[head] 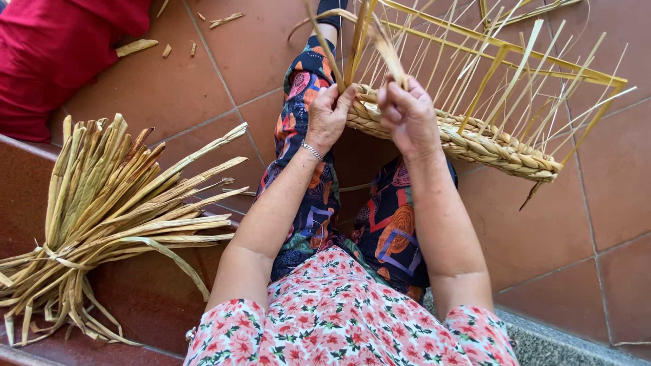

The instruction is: The person weaves a basket by hand, interlacing dried plant strips through a pre-formed frame. They repeatedly pull and tighten the strips to build up the basket's base and sides.

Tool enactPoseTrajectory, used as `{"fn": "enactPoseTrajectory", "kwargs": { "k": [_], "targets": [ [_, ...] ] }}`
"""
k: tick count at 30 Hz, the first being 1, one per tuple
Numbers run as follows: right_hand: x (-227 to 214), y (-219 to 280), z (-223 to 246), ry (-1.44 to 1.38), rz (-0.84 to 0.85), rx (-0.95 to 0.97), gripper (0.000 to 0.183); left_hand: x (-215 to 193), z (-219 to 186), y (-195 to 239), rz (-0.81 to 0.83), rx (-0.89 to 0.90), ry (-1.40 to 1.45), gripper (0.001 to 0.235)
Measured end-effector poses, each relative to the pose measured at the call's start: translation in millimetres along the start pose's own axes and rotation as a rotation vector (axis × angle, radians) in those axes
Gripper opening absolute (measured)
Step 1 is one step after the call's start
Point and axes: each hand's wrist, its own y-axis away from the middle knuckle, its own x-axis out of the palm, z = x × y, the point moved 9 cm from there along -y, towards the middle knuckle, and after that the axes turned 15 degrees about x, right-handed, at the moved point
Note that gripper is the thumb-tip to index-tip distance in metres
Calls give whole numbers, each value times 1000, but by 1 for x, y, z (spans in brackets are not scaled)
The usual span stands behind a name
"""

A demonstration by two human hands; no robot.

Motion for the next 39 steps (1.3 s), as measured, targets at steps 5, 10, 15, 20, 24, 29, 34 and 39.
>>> {"fn": "enactPoseTrajectory", "kwargs": {
  "k": [5,10,15,20,24,29,34,39],
  "targets": [
    [8,29,-17,227,-12,49,30,-2,-6,-14,-21,105,-111,25],
    [13,62,-23,165,-17,-115,31,-4,1,-20,-1,93,-143,20],
    [5,118,-5,386,-59,-214,23,-18,28,-30,-15,115,1,18],
    [20,181,-10,615,-66,-322,19,-37,29,-23,108,133,-33,20],
    [15,213,-36,571,-231,-415,16,-41,25,-14,163,123,5,21],
    [41,259,-61,882,-440,-841,16,-31,47,1,150,37,207,18],
    [42,275,-95,1032,-551,-866,16,-26,48,2,139,0,317,17],
    [-97,257,-78,300,-851,-517,15,-35,39,13,224,57,177,19]
  ]
}}
